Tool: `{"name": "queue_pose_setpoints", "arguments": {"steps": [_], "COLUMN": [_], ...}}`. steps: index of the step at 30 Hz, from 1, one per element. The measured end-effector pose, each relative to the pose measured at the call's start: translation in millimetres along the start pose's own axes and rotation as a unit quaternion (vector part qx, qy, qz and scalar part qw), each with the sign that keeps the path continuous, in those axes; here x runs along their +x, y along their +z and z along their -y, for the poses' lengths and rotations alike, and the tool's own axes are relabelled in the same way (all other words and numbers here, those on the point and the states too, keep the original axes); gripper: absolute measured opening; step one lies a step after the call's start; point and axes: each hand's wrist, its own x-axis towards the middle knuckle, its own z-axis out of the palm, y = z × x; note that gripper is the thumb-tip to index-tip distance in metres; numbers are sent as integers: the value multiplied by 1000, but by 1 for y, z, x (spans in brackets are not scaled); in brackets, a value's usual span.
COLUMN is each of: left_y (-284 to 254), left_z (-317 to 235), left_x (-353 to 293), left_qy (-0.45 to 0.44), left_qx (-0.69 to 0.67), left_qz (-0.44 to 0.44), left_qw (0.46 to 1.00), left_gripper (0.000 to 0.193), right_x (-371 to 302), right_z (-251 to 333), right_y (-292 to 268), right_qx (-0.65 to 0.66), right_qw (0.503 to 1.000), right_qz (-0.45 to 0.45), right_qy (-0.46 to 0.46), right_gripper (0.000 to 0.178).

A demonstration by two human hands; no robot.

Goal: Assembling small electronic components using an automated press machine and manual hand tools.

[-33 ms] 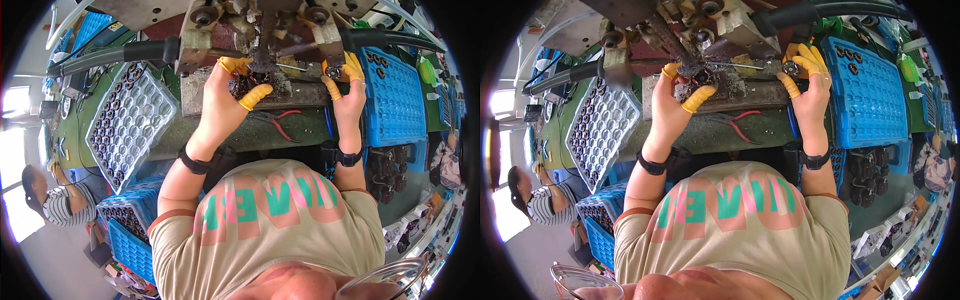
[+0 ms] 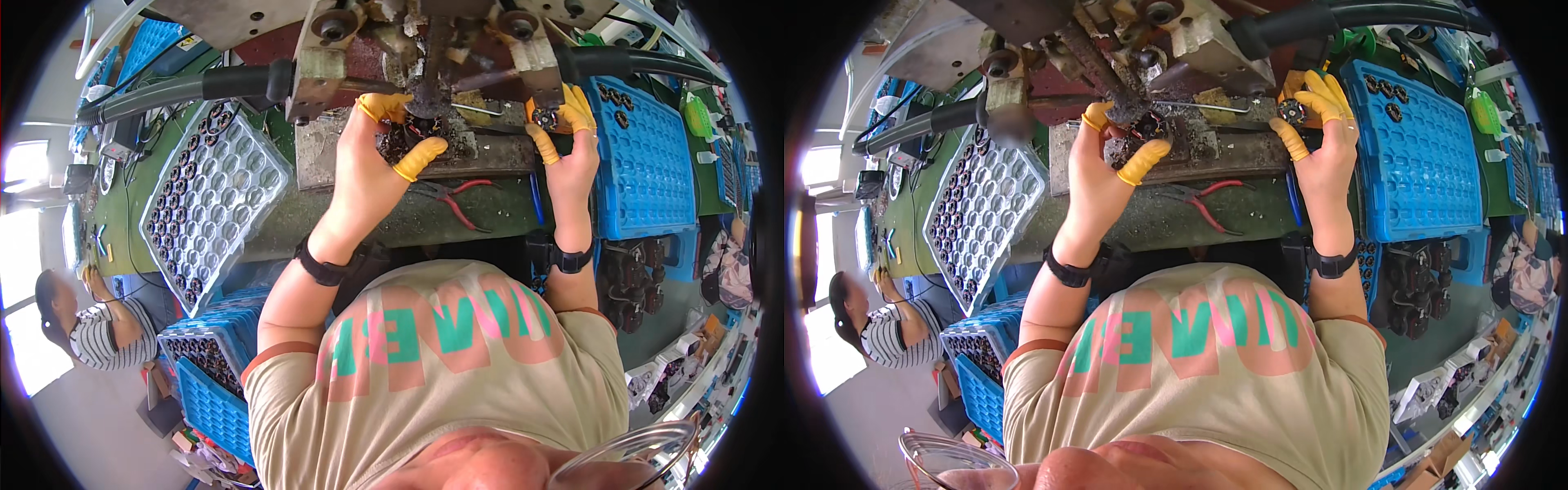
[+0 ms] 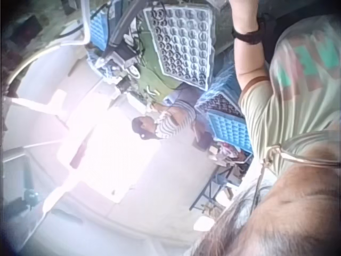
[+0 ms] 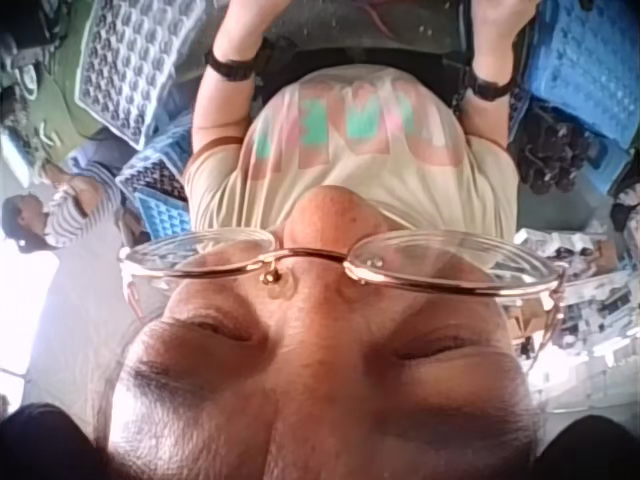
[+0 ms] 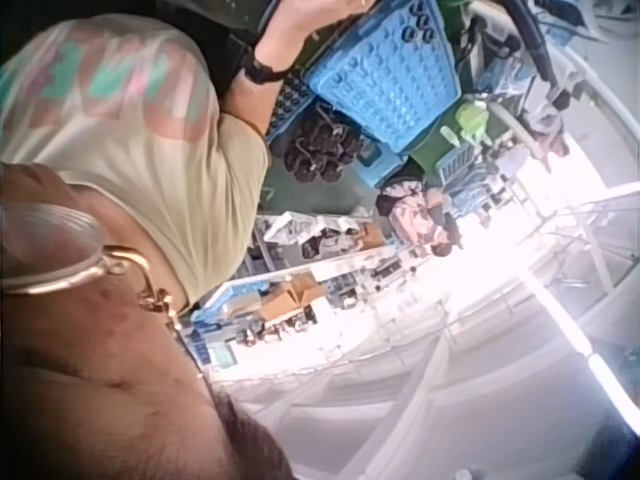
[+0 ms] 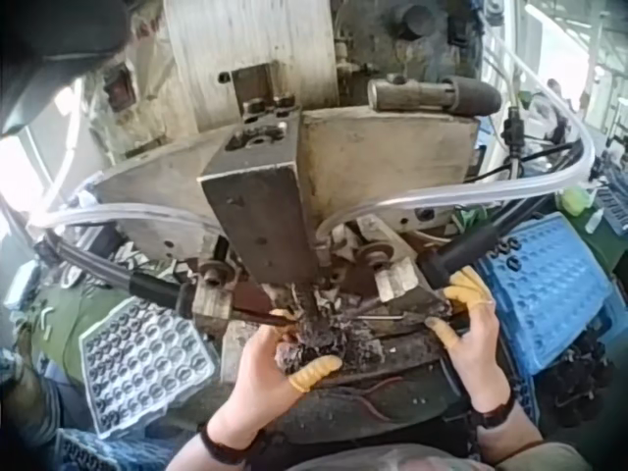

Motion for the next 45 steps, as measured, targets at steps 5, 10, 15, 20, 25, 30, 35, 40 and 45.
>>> {"name": "queue_pose_setpoints", "arguments": {"steps": [5,10,15,20,25,30,35,40,45], "left_y": [-1,0,-5,-15,-14,-16,-14,-13,-10], "left_z": [8,10,14,9,13,6,1,9,15], "left_x": [4,2,-3,-6,-6,-2,-1,-5,-8], "left_qy": [-59,-60,-9,18,84,77,94,129,184], "left_qx": [-83,-70,-88,-94,-41,-74,-38,3,75], "left_qz": [18,39,31,22,11,8,8,-11,-36], "left_qw": [995,995,996,995,996,994,995,992,979], "left_gripper": [54,57,51,39,38,38,37,31,32], "right_x": [0,-2,3,3,-3,2,2,2,0], "right_z": [21,59,79,89,93,88,90,95,99], "right_y": [-10,-10,8,20,27,23,18,21,24], "right_qx": [92,265,256,175,108,182,139,77,30], "right_qw": [995,949,937,946,960,949,958,959,964], "right_qz": [34,151,175,192,159,182,167,166,153], "right_qy": [15,-81,-162,-192,-202,-181,-187,-216,-214], "right_gripper": [43,47,45,45,45,45,43,43,45]}}
